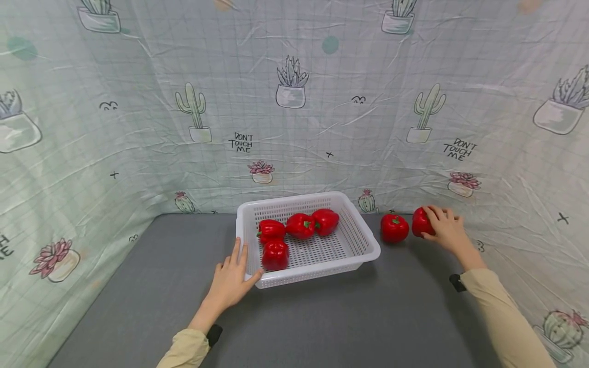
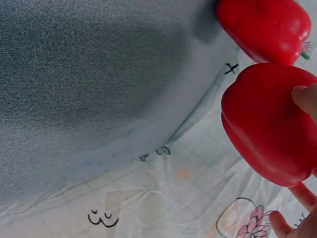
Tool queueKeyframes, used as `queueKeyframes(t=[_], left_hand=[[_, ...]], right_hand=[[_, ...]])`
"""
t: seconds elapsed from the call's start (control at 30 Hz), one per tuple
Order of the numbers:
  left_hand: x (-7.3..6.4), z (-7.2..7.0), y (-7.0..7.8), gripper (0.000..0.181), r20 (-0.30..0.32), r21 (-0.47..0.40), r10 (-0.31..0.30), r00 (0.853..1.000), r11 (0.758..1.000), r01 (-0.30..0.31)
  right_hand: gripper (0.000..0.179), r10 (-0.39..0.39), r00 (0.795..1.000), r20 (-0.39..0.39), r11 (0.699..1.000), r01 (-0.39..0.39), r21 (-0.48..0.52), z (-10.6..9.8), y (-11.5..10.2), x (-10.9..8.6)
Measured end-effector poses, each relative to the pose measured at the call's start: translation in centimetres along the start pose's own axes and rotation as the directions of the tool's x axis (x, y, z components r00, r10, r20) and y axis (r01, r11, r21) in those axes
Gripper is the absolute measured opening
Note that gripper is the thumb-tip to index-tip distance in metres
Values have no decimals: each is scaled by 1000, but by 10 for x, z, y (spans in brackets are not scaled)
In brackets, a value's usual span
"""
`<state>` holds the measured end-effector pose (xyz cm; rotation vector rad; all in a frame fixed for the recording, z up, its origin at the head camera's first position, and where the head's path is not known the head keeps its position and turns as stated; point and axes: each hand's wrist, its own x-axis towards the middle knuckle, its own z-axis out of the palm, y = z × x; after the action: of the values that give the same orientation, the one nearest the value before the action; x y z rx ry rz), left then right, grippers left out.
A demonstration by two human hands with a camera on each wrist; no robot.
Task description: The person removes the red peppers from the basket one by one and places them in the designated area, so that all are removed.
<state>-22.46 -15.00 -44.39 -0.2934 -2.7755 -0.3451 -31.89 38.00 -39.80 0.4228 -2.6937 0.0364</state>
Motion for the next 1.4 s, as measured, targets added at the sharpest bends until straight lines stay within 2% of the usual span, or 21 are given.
queueKeyframes(t=[0.43, 0.77, 1.07, 1.4], left_hand=[[0, 0, 0, 79, -4, -1, -3, 1000, 1000, 3], [0, 2, 0, 79, 3, -2, -11, 1000, 1000, 11], [0, 1, 0, 78, -2, 1, -6, 1000, 1000, 6], [0, 0, 1, 78, -5, -6, -9, 1000, 1000, 9]], right_hand=[[65, 45, 992, 119, 999, -46, 9, 22, 12, 5], [66, 38, 987, 154, 999, -41, 13, 36, 15, 5], [67, 80, 966, 244, 993, -98, 59, 45, 15, 2], [70, 118, 969, 219, 980, -149, 131, 52, 16, 2]])
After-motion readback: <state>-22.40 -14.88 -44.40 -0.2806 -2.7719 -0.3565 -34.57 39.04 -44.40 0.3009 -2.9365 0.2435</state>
